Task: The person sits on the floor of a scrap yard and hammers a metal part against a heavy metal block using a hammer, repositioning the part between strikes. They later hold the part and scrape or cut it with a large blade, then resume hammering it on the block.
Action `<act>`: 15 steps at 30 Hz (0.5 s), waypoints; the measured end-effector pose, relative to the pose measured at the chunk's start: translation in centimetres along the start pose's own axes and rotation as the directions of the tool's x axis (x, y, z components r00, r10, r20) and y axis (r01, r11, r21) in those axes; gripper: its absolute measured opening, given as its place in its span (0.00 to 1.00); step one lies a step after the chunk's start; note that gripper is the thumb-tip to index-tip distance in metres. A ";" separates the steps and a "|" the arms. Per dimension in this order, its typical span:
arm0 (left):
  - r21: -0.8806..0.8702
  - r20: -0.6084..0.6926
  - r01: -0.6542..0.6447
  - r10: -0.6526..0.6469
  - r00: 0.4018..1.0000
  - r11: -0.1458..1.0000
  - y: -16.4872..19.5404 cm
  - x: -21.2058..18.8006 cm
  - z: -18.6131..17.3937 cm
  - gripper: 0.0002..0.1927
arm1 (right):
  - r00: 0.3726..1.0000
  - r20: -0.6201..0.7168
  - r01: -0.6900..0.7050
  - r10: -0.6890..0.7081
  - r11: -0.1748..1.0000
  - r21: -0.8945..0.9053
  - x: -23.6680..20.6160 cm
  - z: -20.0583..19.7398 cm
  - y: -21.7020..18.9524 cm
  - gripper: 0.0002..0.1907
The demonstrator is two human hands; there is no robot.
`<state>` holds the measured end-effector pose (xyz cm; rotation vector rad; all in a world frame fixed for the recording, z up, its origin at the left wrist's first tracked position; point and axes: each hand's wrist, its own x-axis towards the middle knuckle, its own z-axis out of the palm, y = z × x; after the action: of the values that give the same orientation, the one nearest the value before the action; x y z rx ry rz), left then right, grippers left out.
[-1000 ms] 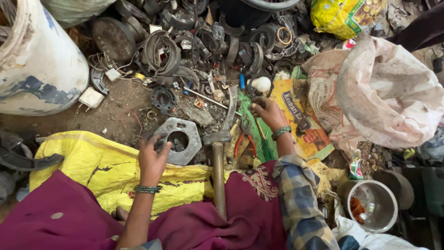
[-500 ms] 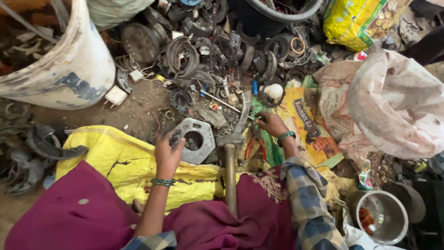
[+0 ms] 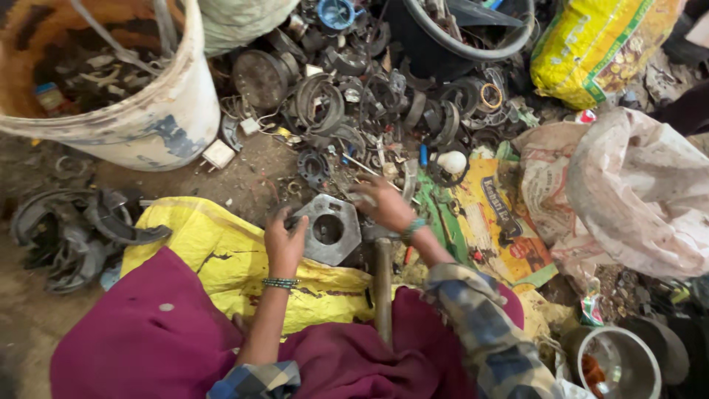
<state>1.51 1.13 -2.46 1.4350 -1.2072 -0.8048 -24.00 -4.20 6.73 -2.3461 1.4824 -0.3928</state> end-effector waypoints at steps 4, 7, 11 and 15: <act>-0.072 -0.007 0.124 -0.125 0.992 0.990 -0.1 0.3 -0.8 0.17 | 0.995 0.094 0.054 -0.041 0.989 -0.136 5.3 4.7 -5.8 0.22; -0.188 0.032 0.168 -0.165 0.986 0.968 0.3 0.7 -1.4 0.15 | 0.979 0.155 -0.088 0.132 0.961 -0.263 7.2 7.6 -7.8 0.24; -0.247 0.016 0.097 -0.096 0.995 0.964 0.9 1.1 -2.1 0.15 | 0.990 0.087 -0.088 0.112 0.966 -0.242 7.5 9.1 -7.8 0.24; -0.242 -0.004 0.093 -0.097 0.995 0.966 1.7 1.2 -2.7 0.13 | 0.974 -0.225 -0.049 0.021 0.992 -0.118 7.0 8.1 -6.7 0.23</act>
<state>3.92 0.87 -0.08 1.3026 -0.9961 -0.9704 -12.33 -6.80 2.59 -2.4322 1.6918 -0.5894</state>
